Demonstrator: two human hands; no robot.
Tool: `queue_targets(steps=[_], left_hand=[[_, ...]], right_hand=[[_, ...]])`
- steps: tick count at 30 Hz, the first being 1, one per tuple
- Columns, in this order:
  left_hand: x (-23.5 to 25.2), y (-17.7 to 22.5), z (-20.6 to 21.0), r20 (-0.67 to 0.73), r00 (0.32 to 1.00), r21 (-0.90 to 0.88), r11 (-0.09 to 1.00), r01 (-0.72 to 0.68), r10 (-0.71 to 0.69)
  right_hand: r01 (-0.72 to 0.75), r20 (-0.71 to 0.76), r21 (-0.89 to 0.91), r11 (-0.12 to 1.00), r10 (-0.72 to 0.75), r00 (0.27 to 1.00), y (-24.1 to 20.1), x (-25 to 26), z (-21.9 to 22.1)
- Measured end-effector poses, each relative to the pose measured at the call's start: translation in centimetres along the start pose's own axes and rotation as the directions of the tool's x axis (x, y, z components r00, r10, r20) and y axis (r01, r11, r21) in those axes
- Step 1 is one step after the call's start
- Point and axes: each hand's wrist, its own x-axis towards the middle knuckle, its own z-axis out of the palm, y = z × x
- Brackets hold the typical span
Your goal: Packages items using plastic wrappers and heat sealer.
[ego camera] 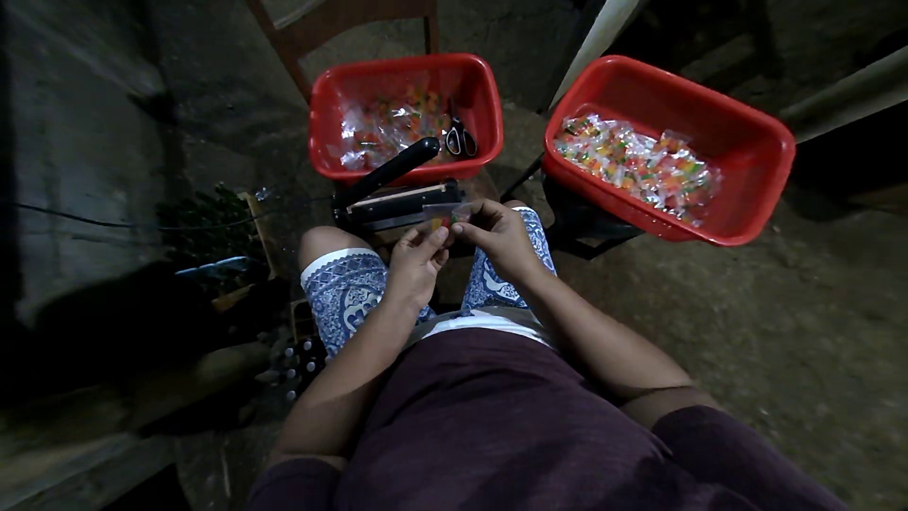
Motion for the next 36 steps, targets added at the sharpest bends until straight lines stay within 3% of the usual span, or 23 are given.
queue_targets(steps=[3,7,12,15,17,19,23,28,36], left_hand=[[0.6,-1.1,0.2,-0.049,0.994,-0.114,0.989,0.093,-0.099],[2.6,-2.0,-0.2,-0.151,0.980,-0.116,0.987,0.111,-0.127],[7.9,-2.3,-2.1,-0.251,0.957,-0.092,0.988,0.123,-0.142],[11.7,-3.5,-2.9,-0.332,0.928,-0.076,0.986,0.152,-0.168],[13.2,-4.3,-3.0,-0.370,0.914,-0.075,0.986,0.146,-0.164],[14.1,-4.9,-2.9,-0.390,0.909,-0.100,0.988,0.116,-0.146],[15.6,-5.5,-3.4,-0.402,0.899,-0.131,0.983,0.131,-0.173],[15.8,-5.1,-3.2,-0.409,0.882,-0.147,0.971,0.191,-0.235],[15.7,-5.3,-2.4,-0.424,0.868,-0.209,0.961,0.182,-0.257]], right_hand=[[-0.048,-0.011,-0.010,0.999,0.048,0.999,1.3,0.5,0.5],[-0.084,-0.021,-0.084,0.993,0.083,0.996,3.1,2.3,0.3],[0.146,-0.161,-0.398,0.906,-0.226,0.961,0.5,7.5,-2.1],[0.314,-0.031,-0.554,0.771,-0.396,0.918,-2.2,11.2,-1.7],[0.332,0.142,-0.653,0.681,-0.320,0.937,-3.5,13.5,-0.6],[0.303,0.280,-0.753,0.585,-0.132,0.951,-3.5,15.7,0.7],[0.271,0.336,-0.884,0.381,0.116,0.935,0.6,18.5,2.0],[0.092,0.199,-0.900,0.426,0.215,0.956,5.3,18.1,0.9],[0.130,0.166,-0.849,0.513,0.024,0.986,8.7,17.1,0.3]])
